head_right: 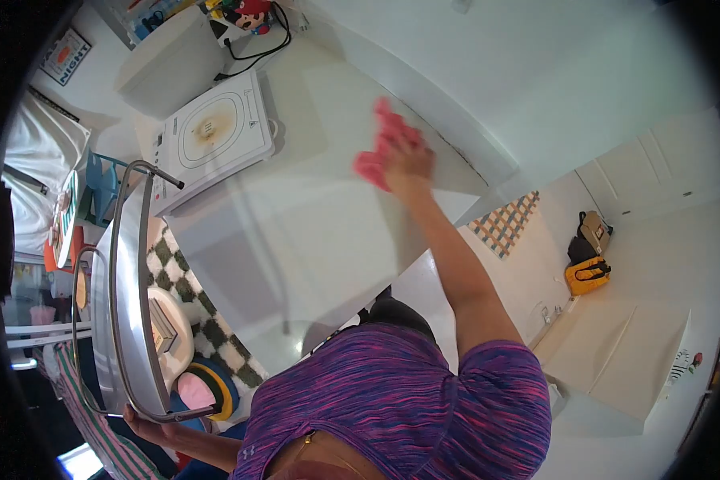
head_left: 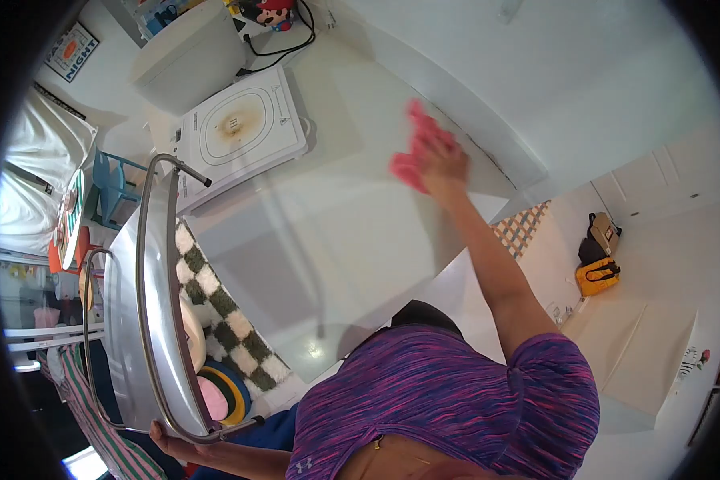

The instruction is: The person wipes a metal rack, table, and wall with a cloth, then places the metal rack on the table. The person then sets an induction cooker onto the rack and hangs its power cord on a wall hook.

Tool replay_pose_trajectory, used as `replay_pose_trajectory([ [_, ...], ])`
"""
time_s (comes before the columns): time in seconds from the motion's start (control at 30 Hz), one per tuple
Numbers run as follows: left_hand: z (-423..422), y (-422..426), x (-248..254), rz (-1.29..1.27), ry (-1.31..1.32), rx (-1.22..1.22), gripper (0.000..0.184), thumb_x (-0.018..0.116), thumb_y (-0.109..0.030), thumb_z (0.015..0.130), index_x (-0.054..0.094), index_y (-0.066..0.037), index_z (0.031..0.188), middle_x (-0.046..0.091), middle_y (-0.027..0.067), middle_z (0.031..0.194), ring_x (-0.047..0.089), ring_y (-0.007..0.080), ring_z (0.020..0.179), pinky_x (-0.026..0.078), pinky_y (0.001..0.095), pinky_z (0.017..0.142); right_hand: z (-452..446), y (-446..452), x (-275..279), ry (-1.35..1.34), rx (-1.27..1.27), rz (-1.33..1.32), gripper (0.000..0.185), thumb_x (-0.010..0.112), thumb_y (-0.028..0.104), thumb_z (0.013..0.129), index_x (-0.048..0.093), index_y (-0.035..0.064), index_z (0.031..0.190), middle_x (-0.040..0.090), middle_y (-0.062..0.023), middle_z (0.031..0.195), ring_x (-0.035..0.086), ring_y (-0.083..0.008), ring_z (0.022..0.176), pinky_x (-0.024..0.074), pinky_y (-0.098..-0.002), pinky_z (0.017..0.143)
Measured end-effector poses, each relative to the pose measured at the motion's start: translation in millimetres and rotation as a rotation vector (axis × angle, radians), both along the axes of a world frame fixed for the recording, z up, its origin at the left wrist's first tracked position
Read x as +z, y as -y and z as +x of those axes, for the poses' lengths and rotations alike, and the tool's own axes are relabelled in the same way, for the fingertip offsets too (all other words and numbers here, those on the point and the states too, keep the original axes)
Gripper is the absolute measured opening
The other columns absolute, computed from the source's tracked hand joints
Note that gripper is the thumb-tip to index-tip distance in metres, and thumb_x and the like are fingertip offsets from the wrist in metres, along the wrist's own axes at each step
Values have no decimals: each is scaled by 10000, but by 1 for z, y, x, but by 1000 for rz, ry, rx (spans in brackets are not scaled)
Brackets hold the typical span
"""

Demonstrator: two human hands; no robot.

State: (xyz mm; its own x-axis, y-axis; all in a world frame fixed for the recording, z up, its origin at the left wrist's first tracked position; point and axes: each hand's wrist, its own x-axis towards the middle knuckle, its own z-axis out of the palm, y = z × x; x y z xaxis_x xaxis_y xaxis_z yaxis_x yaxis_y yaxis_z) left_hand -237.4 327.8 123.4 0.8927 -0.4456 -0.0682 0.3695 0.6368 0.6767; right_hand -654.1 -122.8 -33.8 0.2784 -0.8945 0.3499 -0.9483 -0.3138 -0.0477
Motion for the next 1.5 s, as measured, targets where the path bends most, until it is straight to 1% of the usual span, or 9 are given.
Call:
replay_pose_trajectory([
  [0.13, 3, 1, 2, 60, -16, -5, 251, 551, -112, 767, 554, 63, 946, 614, 161, 961, 590, 245, 892, 499, 383, 812, -119, -65, 0, -16, -83, -303, 297, 522, 133, 756, 618, 98, 1034, 599, -99, 1054, 571, -239, 933, 439, -405, 836],
  [0.3, 27, 4, -5, 80, -20, -31, 328, 566, -127, 753, 539, 68, 1016, 595, 191, 1019, 588, 279, 934, 490, 424, 829, -95, -131, 84, 971, -668, 259, 205, 426, 106, 843, 574, 14, 950, 583, -149, 895, 555, -288, 814, 455, -401, 708],
  [0.4, 32, 8, -8, -12, -64, -144, 334, 573, -129, 750, 540, 52, 1029, 588, 184, 1036, 582, 280, 939, 471, 456, 850, -34, -123, 67, 492, 28, 5, 133, 531, 125, 778, 571, 18, 845, 559, -135, 706, 559, -305, 737, 434, -431, 722],
  [0.43, 41, 3, -15, -35, -33, -147, 339, 580, -127, 747, 540, 49, 1034, 587, 184, 1036, 579, 275, 936, 465, 449, 858, -11, -113, 47, 371, 337, 270, 203, 592, 184, 735, 569, 9, 837, 562, -149, 777, 547, -320, 770, 399, -476, 757],
  [0.5, 42, 7, -17, -61, -40, -185, 346, 563, -172, 768, 539, 34, 1045, 588, 166, 1020, 572, 254, 936, 454, 426, 866, 62, -119, 17, 187, 510, 86, 517, 551, 358, 766, 509, -36, 1098, 455, -227, 1203, 386, -396, 1170, 276, -494, 991],
  [0.67, 26, 5, -9, 104, 8, 25, 346, 554, -185, 774, 539, 31, 1044, 588, 163, 1017, 571, 253, 934, 454, 424, 863, 131, -29, -4, 143, 369, 3, 647, 484, 446, 795, 441, -33, 1227, 391, -193, 1313, 287, -394, 1247, 130, -509, 1061],
  [1.03, 1, 0, 0, 383, 130, 302, 349, 534, -213, 788, 538, 26, 1041, 586, 155, 1010, 569, 248, 930, 454, 420, 857, 183, 238, -7, 174, -55, -131, 629, 444, 470, 802, 481, -9, 1209, 452, -187, 1271, 366, -376, 1204, 199, -485, 1040],
  [1.3, 10, 6, -8, 312, 133, 178, 353, 519, -234, 797, 537, 22, 1040, 585, 150, 1005, 568, 245, 926, 454, 417, 853, 52, 118, -12, 193, -48, -131, 549, 510, 450, 795, 561, -23, 1070, 519, -167, 1191, 435, -338, 1153, 272, -452, 1010],
  [1.5, 27, -8, -14, 165, 104, -102, 357, 508, -249, 805, 536, 19, 1038, 584, 146, 1001, 567, 243, 924, 454, 414, 850, -83, -41, -11, 177, -143, -223, 306, 535, 223, 796, 585, 31, 1028, 567, -137, 1087, 505, -330, 1034, 368, -432, 921],
])
